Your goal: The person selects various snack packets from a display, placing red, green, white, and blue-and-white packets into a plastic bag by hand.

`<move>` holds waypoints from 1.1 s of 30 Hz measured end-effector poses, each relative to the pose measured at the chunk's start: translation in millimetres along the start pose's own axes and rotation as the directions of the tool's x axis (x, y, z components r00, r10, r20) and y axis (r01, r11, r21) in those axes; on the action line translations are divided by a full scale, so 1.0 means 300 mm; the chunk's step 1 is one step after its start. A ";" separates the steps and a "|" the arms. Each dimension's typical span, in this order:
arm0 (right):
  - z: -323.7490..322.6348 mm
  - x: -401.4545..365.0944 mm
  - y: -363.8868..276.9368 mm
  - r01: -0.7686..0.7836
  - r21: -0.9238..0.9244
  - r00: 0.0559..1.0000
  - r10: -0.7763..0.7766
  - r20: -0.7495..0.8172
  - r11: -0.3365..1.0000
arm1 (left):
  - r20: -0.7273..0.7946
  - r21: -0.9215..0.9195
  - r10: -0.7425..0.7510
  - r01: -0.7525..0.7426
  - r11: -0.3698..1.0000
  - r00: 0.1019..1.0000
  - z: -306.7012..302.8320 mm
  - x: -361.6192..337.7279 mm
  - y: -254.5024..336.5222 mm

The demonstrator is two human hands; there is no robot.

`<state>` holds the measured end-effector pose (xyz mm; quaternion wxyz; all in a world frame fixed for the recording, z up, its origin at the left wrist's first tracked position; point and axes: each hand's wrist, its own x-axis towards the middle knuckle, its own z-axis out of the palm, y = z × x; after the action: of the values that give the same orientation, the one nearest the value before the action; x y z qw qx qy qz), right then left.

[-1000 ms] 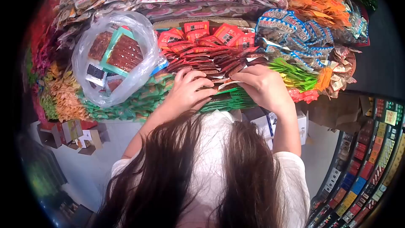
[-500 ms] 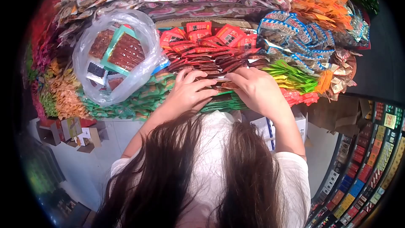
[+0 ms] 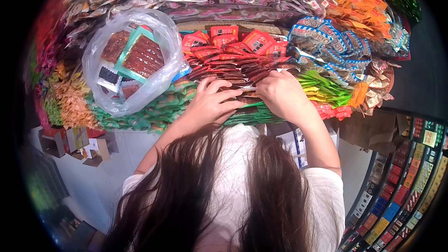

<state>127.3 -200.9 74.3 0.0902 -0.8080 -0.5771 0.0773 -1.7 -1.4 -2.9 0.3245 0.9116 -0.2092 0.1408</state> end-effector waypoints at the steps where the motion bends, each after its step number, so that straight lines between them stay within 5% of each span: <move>1: -0.002 0.005 0.003 -0.044 -0.019 0.998 0.044 0.042 0.999 | -0.004 0.003 -0.002 0.002 1.000 1.000 0.001 -0.001 0.000; 18: 0.057 0.045 0.026 0.021 -0.134 0.996 -0.009 0.092 0.991 | -0.006 0.050 -0.007 0.007 0.999 1.000 0.001 0.000 0.004; 26: 0.033 0.078 0.025 -0.105 -0.084 0.994 0.104 -0.016 0.991 | -0.050 0.043 0.023 -0.021 0.999 0.998 0.004 -0.004 0.002; 30: 0.029 0.090 0.016 -0.120 -0.188 0.991 0.129 0.035 0.975 | -0.067 -0.044 0.061 -0.064 0.997 0.996 -0.055 0.002 0.009; 32: 0.021 0.095 0.022 -0.091 -0.166 0.988 0.109 0.105 0.982 | -0.142 -0.088 0.063 -0.076 0.993 0.988 -0.140 -0.006 0.040; 33: -0.038 0.117 -0.002 -0.102 -0.012 0.982 0.102 0.161 0.995 | -0.145 -0.078 0.059 -0.071 0.994 0.988 -0.202 -0.017 0.063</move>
<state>140.7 -168.2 84.9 0.0377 -0.8277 -0.5404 0.1462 -22.2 26.4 50.7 0.3714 0.8777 -0.2208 0.2074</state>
